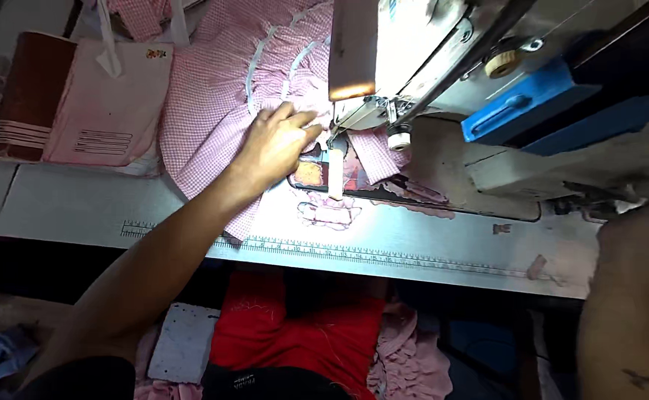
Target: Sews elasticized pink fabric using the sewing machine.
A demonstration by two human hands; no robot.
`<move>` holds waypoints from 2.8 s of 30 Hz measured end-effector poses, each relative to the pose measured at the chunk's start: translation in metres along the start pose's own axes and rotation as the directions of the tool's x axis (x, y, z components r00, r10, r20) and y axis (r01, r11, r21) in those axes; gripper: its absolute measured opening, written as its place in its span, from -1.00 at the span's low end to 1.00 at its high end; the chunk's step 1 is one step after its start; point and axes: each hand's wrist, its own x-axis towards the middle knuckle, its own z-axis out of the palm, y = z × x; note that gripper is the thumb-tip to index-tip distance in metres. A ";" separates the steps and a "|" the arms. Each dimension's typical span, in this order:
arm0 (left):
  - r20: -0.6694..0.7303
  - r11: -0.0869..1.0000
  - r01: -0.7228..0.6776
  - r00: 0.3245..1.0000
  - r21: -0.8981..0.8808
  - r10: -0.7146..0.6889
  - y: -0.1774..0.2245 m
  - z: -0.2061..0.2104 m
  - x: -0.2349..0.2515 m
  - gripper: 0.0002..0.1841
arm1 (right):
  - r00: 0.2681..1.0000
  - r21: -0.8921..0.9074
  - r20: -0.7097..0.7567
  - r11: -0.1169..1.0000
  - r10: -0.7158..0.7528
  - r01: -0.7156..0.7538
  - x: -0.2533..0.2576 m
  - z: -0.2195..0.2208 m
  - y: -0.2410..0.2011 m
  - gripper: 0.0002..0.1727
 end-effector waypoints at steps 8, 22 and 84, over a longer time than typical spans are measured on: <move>-0.051 0.930 0.364 0.931 0.051 -0.361 -0.056 -0.031 -0.013 -0.67 | 0.991 0.366 -0.080 0.921 -0.110 0.132 0.059 -0.005 0.105 -0.50; -0.316 0.988 -0.077 0.948 -0.130 0.033 -0.063 -0.011 -0.102 -0.73 | 0.415 -0.108 0.431 0.411 -0.801 0.905 -0.123 0.088 0.028 -0.61; -0.191 0.732 -0.200 0.977 -0.651 0.097 0.045 0.009 -0.073 -0.59 | 0.661 0.471 0.415 0.769 -0.626 0.433 -0.257 0.100 -0.005 -0.81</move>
